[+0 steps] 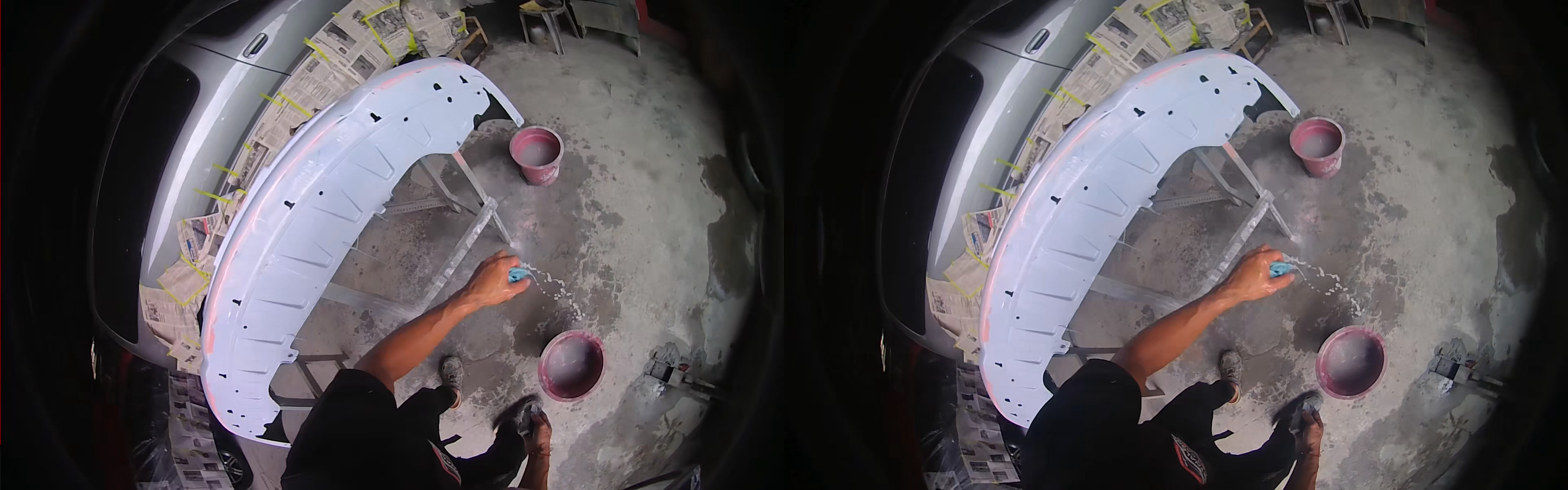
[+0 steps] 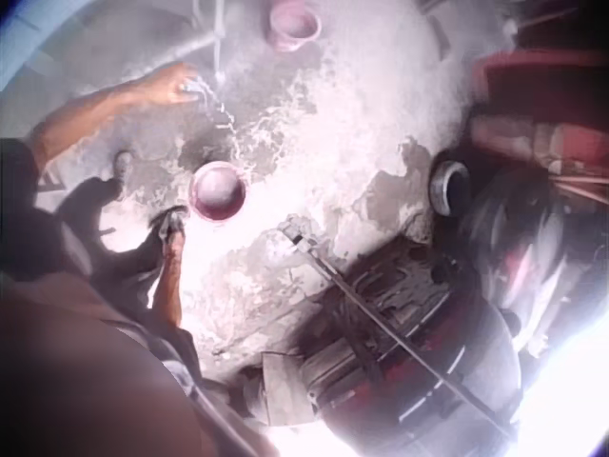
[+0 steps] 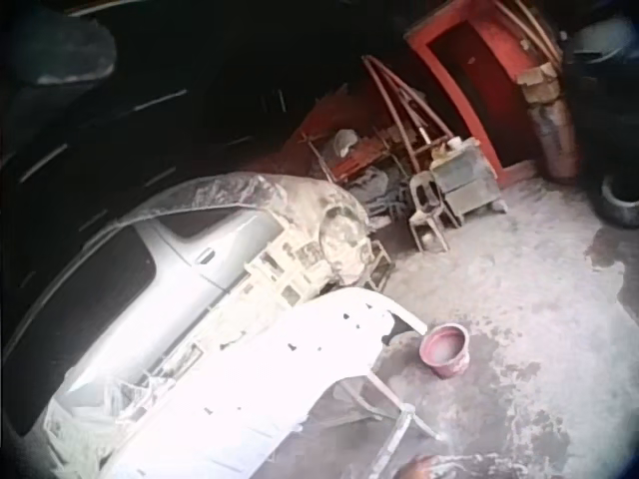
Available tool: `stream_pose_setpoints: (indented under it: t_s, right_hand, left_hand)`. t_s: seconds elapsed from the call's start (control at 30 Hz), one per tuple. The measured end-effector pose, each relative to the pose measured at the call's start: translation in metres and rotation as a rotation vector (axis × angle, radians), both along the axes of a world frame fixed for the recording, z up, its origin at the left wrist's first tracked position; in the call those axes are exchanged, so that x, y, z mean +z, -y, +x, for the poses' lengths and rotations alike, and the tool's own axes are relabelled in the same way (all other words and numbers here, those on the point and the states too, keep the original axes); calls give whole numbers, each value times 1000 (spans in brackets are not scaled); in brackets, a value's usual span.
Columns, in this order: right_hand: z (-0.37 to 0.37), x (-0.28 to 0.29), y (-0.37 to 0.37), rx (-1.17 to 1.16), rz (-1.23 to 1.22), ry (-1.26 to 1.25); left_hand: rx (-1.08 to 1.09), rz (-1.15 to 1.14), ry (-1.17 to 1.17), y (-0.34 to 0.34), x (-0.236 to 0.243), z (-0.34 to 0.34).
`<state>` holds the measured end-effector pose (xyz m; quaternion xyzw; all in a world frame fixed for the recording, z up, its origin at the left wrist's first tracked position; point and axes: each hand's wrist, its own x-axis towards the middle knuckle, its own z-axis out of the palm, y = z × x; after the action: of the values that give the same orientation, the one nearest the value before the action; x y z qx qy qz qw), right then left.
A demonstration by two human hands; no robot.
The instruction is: Sanding down a car bumper with sandpaper and water to prepare it for painting.
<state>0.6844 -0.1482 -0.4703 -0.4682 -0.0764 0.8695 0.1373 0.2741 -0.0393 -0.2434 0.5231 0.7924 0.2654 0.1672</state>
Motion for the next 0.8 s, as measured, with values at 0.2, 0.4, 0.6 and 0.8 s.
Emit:
stream_pose_setpoints:
  t_s: [0.2,0.4,0.6,0.8]
  right_hand:
    - [-13,81,-124,190,367,119]
    - [-90,158,-147,213,681,152]
    - [-151,193,-87,296,761,201]
    - [-235,265,5,447,1135,186]
  left_hand:
    - [431,357,-913,160,278,-129]
    - [665,-71,-664,299,301,-214]
    - [331,-4,-917,415,302,-176]
    - [560,103,-664,532,298,-132]
